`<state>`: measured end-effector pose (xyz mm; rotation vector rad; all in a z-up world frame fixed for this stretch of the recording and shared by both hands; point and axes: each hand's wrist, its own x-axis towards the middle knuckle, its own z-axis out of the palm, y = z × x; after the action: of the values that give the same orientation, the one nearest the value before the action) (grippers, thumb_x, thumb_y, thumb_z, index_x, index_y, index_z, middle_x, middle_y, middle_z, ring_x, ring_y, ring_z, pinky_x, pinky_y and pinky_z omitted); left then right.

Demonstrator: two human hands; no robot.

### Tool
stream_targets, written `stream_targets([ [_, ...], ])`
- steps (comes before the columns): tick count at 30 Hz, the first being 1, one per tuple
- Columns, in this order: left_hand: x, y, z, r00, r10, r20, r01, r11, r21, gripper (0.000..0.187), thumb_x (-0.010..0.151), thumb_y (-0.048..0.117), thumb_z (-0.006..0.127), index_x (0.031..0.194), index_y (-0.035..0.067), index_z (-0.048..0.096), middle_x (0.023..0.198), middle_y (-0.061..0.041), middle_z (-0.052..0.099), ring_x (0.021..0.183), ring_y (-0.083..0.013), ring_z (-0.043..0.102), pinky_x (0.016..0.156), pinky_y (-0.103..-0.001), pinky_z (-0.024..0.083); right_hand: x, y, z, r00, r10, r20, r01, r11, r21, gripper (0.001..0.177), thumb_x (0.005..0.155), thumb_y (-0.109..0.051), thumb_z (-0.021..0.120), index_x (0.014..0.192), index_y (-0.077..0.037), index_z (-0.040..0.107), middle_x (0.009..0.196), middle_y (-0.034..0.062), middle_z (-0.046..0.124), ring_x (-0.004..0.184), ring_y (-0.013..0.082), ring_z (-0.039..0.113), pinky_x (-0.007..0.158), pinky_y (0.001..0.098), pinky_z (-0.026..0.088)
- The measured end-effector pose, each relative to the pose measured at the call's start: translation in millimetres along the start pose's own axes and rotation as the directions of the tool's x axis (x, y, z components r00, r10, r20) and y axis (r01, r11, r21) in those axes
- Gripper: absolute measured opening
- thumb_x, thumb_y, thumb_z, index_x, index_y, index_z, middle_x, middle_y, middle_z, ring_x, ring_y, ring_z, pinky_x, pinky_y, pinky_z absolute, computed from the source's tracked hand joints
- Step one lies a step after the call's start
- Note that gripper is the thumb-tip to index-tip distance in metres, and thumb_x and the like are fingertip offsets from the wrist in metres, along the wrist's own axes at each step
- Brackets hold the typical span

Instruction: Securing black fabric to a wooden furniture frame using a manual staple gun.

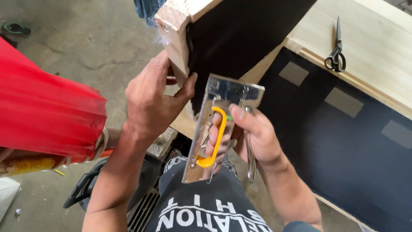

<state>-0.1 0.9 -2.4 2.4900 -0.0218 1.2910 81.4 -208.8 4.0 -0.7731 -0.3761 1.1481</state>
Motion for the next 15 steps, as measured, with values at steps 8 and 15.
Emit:
stream_targets([
  [8,1.3,-5.3,0.2,0.998,0.045,0.037,-0.042,0.997,-0.07,0.038,0.105,0.001,0.077,0.133,-0.009,0.053,0.1,-0.014,0.069,0.079,-0.0225,0.069,0.071,-0.031,0.065,18.2,-10.3,25.9,0.995,0.013,-0.102,-0.009,0.999,0.041,0.037,0.102,-0.03,0.053,0.093,0.005,0.062,0.077,0.0209,0.07,0.062,0.0386,0.071,0.056,0.0424,0.06],
  [15,0.6,-6.7,1.2,0.999,0.024,0.044,-0.02,0.995,-0.093,0.04,0.102,-0.006,0.079,0.133,-0.009,0.054,0.105,-0.017,0.069,0.081,-0.0224,0.067,0.074,-0.033,0.067,26.9,-7.0,42.1,0.984,-0.048,-0.174,0.043,0.999,-0.03,0.038,0.099,-0.032,0.055,0.088,0.004,0.061,0.068,0.0193,0.068,0.055,0.0335,0.07,0.049,0.0393,0.059],
])
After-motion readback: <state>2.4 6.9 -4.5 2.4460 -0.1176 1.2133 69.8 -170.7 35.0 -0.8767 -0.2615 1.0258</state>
